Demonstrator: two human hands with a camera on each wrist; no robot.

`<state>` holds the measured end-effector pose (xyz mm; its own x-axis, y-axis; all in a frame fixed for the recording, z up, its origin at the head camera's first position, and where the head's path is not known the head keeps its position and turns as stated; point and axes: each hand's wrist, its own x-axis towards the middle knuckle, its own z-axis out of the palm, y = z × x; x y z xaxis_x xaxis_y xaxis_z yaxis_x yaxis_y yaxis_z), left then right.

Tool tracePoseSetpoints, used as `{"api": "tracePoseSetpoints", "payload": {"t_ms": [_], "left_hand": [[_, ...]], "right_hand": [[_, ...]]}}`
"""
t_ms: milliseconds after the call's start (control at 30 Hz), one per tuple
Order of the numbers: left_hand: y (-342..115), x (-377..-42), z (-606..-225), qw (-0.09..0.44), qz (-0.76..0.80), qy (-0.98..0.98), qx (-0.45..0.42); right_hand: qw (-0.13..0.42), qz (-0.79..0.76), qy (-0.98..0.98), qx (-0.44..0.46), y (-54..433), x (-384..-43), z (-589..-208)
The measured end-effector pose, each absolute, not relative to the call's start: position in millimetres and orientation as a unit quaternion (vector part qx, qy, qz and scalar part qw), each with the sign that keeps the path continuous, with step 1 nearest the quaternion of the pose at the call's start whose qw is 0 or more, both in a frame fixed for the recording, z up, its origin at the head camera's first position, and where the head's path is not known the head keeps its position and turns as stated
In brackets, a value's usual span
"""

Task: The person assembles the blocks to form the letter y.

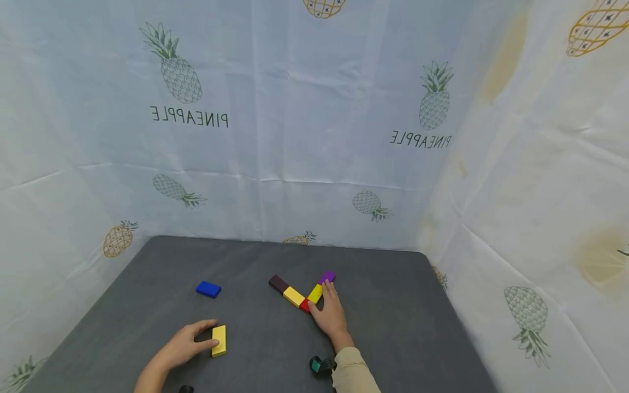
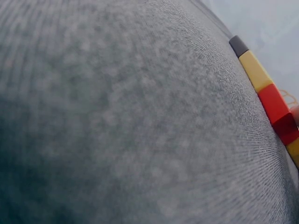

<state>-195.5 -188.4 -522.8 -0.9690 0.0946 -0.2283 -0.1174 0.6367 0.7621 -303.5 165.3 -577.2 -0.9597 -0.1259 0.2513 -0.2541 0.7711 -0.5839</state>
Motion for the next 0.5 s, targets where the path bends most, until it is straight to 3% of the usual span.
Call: {"api": "tracePoseSetpoints", "payload": {"t_ms": [300, 500], "left_hand": [[-196.7, -187.8, -532.0, 0.164, 0.459, 0.872, 0.044], [-194.0, -189.2, -533.6, 0.177, 0.445, 0.878, 0.003]], "right_hand": [[0.097, 0.313, -0.94, 0.098, 166.0, -304.6, -581.2], [0.118, 0.333, -0.929, 0.109, 165.8, -303.7, -581.3]]}}
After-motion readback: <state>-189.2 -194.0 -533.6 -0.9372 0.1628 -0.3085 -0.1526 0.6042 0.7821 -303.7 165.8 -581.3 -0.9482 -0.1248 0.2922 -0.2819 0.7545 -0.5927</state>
